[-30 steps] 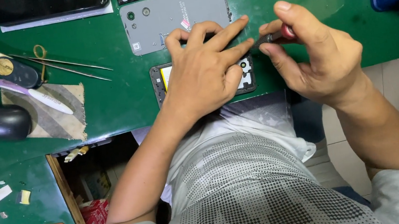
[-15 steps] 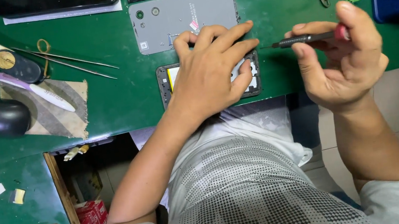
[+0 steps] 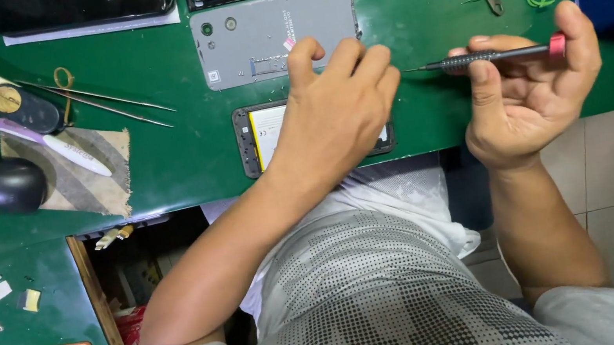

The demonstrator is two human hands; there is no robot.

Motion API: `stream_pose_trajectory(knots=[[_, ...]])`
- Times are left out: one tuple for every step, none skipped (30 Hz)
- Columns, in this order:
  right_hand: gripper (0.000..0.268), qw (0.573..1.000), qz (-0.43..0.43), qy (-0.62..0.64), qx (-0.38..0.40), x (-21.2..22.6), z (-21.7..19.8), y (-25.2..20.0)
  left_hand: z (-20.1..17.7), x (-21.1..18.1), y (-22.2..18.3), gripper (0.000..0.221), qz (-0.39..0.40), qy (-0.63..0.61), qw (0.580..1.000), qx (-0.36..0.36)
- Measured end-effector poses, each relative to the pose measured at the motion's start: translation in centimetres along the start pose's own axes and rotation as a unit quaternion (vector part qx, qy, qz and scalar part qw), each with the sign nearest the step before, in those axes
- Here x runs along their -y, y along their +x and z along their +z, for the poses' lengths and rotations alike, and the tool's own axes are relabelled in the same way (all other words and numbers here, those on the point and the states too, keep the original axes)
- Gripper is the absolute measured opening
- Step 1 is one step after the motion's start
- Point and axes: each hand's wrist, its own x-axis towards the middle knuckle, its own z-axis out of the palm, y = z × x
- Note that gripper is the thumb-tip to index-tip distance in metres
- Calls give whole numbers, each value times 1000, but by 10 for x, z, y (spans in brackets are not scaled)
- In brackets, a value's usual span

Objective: Technician performing internal repairs on a smartphone using a precision screwdriver on a dedicated workbench.

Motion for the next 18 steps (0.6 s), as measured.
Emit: stream_pose_trajectory(knots=[[51,1000,0,1,-1,1,-1,0,-4,2,-2,18,1,1,1000,1],[51,1000,2,7,-6,1,-1,0,-7,5,-3,9,-73,-143,986,45],[52,1000,3,14,-11,1,-1,1,-10,8,-4,6,-146,-282,944,86],[52,1000,5,13,-14,0,-3,1,-16,9,-7,6,-144,-282,944,88],[51,1000,10,18,-19,0,-5,2,-22,10,-12,9,-188,-385,902,53],[50,999,14,25,-22,-1,-5,2,-28,11,-17,12,-231,-481,846,17],[50,999,15,25,-23,2,-6,0,-28,6,-21,12,-231,-481,846,19],[50,999,13,36,-15,3,-6,1,-27,3,-25,17,-233,-538,810,3],[51,999,10,46,-7,5,-5,1,-27,0,-29,22,-233,-592,771,-13],[51,999,11,50,-6,11,-3,0,-28,-2,-31,22,-236,-589,773,-13],[51,999,15,51,-8,17,-1,0,-28,-4,-33,15,-244,-612,753,9],[51,999,18,48,-12,23,0,-1,-27,-6,-33,9,-249,-635,730,32],[51,999,18,49,-11,28,-1,-3,-26,-9,-35,9,-249,-635,731,31],[53,998,32,53,-9,32,-2,-4,-26,-11,-35,9,-271,-656,704,38],[54,997,45,57,-7,36,-3,-5,-25,-13,-35,9,-292,-675,676,45],[54,997,43,56,-8,41,-3,-5,-23,-16,-38,9,-290,-676,676,45],[54,999,24,40,-2,46,-3,-4,-20,-20,-40,10,-309,-698,645,34],[53,1000,6,25,5,51,-2,-4,-18,-23,-42,11,-329,-718,613,24]])
